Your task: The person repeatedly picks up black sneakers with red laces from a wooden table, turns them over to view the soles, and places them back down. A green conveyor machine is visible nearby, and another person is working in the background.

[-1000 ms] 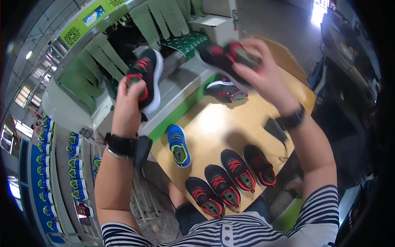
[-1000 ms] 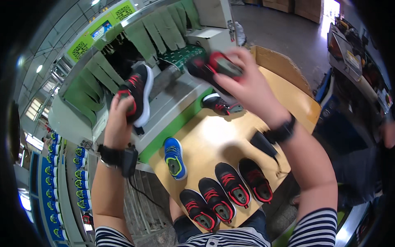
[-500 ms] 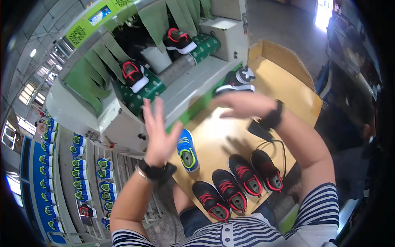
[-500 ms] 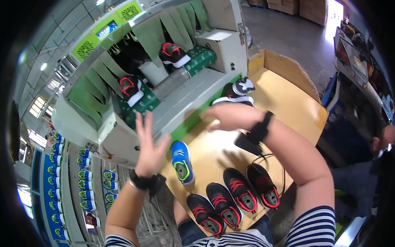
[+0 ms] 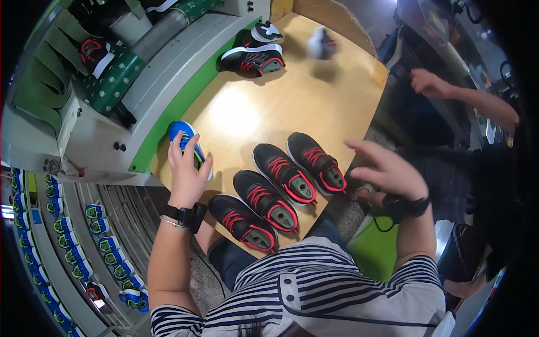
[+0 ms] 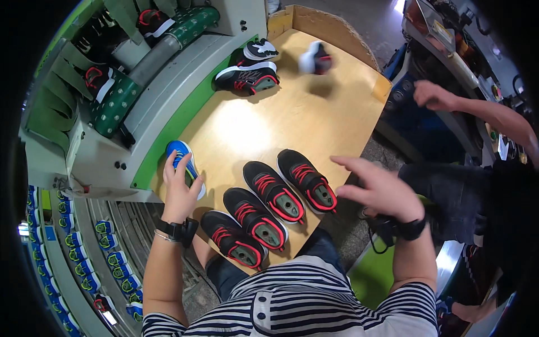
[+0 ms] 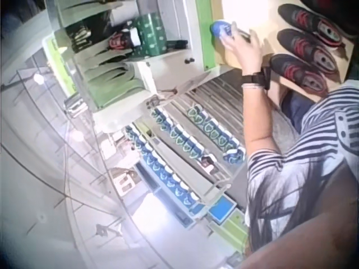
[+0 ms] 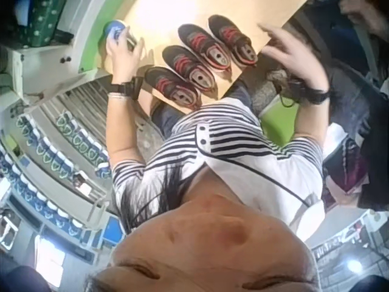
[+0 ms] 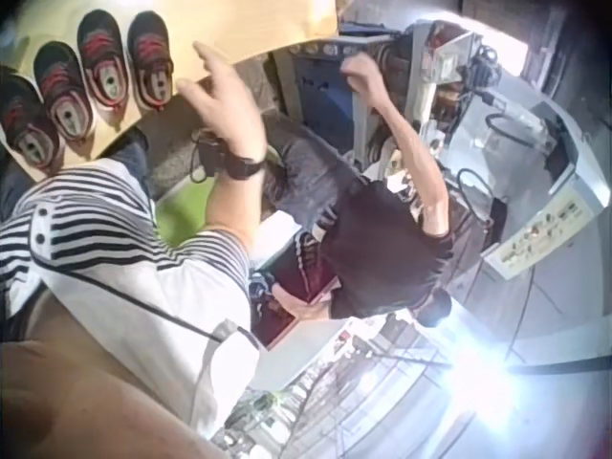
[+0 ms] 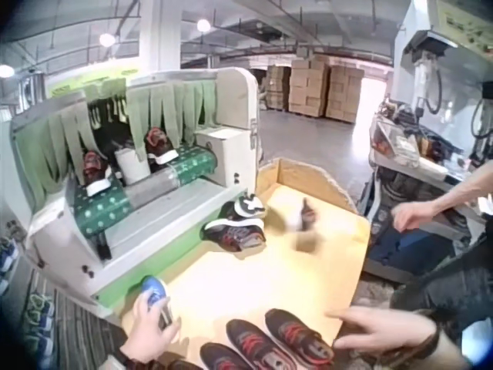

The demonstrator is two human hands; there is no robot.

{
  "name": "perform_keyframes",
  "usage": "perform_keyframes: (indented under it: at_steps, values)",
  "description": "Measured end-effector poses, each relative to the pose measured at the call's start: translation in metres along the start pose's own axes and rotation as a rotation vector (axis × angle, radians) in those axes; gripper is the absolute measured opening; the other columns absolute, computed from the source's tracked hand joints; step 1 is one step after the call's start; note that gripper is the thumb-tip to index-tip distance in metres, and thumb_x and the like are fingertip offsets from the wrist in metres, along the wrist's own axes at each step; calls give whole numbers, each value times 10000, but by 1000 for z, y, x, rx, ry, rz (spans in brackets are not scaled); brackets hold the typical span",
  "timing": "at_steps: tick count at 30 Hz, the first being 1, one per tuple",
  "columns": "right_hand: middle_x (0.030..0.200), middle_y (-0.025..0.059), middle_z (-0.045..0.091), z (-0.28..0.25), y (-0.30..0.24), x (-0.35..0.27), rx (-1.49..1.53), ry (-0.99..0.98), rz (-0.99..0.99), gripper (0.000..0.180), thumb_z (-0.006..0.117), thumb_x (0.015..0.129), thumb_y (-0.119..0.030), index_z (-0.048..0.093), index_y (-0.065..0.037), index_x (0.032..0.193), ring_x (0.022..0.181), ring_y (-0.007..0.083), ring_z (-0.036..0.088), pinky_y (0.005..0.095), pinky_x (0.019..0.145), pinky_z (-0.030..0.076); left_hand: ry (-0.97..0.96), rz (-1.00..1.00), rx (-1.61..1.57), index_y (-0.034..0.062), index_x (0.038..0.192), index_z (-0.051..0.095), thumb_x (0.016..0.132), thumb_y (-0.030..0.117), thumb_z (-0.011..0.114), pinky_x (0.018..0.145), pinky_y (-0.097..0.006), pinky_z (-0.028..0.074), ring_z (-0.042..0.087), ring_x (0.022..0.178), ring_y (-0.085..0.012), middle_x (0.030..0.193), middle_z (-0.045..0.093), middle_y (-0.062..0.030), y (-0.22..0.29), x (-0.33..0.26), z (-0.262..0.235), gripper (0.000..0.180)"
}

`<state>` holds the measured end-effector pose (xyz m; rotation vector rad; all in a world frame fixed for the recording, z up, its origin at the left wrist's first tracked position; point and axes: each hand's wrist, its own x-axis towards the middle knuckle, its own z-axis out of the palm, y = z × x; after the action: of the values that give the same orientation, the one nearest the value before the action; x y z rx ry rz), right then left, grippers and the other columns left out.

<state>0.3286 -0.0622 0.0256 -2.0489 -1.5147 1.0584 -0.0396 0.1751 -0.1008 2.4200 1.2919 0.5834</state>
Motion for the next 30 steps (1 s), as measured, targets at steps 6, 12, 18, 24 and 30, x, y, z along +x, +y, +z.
perform_keyframes:
  at_steps: [6, 12, 18, 24, 30]
  values:
    - [1512, 253, 442, 115, 43, 32, 233, 224, -195, 734, 708, 942, -144, 325, -40, 1559, 1437, 370, 427, 408, 1194, 337, 21, -48, -238, 100, 1630, 152, 883, 170, 746, 1239, -469, 231, 228, 1530, -383, 1660, 174, -238, -17, 1, 0, 956]
    - [1477, 242, 461, 93, 31, 89, 191, 83, -340, 599, 627, 1022, -336, 427, -48, 1507, 1370, 358, 472, 398, 1167, 364, -14, -211, -388, 87, 1633, 114, 945, 153, 688, 1231, -435, 248, 259, 1514, -352, 1648, 191, -227, -28, -9, 13, 898]
    - [1558, 301, 362, -7, 45, 246, -38, 725, -235, 805, 725, 887, -534, 462, -68, 1489, 1417, 451, 389, 473, 1162, 360, -44, -220, -425, 44, 1605, 136, 939, 169, 694, 1245, -463, 216, 225, 1520, -398, 1624, 209, -255, -31, -11, 9, 877]
    - [1502, 319, 354, 17, 64, 324, 58, 746, -43, 818, 830, 742, -324, 459, -172, 1455, 1399, 492, 368, 479, 1170, 354, -83, -249, -432, 51, 1605, 122, 940, 182, 690, 1236, -478, 229, 238, 1508, -423, 1610, 214, -277, -30, -9, 3, 885]
    - [1332, 169, 503, -20, 58, 208, -13, 11, -278, 571, 673, 724, -64, 588, -158, 1281, 1241, 341, 525, 401, 1062, 454, -80, -220, -429, 50, 1602, 125, 935, 179, 693, 1232, -482, 232, 243, 1501, -425, 1605, 213, -275, -25, -8, 4, 885]
